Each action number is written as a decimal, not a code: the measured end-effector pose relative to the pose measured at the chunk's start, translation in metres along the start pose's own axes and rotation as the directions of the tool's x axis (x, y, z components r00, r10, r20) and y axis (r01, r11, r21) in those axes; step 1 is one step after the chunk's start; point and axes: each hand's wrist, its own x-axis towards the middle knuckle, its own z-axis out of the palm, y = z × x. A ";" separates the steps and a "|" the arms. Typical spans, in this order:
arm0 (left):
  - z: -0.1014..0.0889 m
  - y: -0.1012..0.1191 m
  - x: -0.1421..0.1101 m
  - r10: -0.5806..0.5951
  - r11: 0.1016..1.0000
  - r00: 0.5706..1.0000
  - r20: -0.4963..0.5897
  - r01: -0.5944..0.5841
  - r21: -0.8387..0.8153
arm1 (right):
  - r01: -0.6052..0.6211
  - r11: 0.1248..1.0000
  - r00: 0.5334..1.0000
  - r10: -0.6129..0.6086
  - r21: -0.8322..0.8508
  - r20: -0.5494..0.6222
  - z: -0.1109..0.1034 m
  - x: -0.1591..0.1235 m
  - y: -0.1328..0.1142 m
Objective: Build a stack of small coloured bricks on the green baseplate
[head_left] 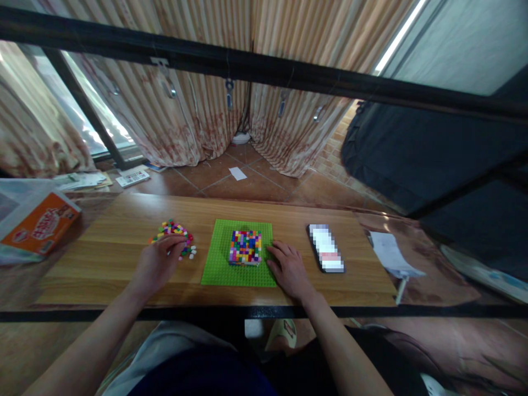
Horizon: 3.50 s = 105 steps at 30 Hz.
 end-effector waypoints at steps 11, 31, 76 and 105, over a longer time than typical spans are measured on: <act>0.020 0.060 -0.022 0.230 0.958 0.964 0.132 -0.200 -0.206 | -0.004 1.000 1.000 0.004 -0.005 -0.007 -0.001 0.000 -0.001; 0.072 0.104 -0.009 0.383 0.923 0.917 0.110 -0.382 -0.033 | -0.004 1.000 1.000 0.004 -0.003 0.008 -0.002 0.001 -0.001; 0.084 0.123 -0.017 0.237 0.965 0.971 -0.026 -0.232 0.124 | 0.006 1.000 1.000 -0.006 -0.020 -0.004 0.000 0.001 0.000; 0.086 0.130 -0.006 0.082 0.994 0.996 0.028 -0.080 -0.073 | -0.001 1.000 1.000 0.002 -0.030 0.020 -0.003 0.001 -0.002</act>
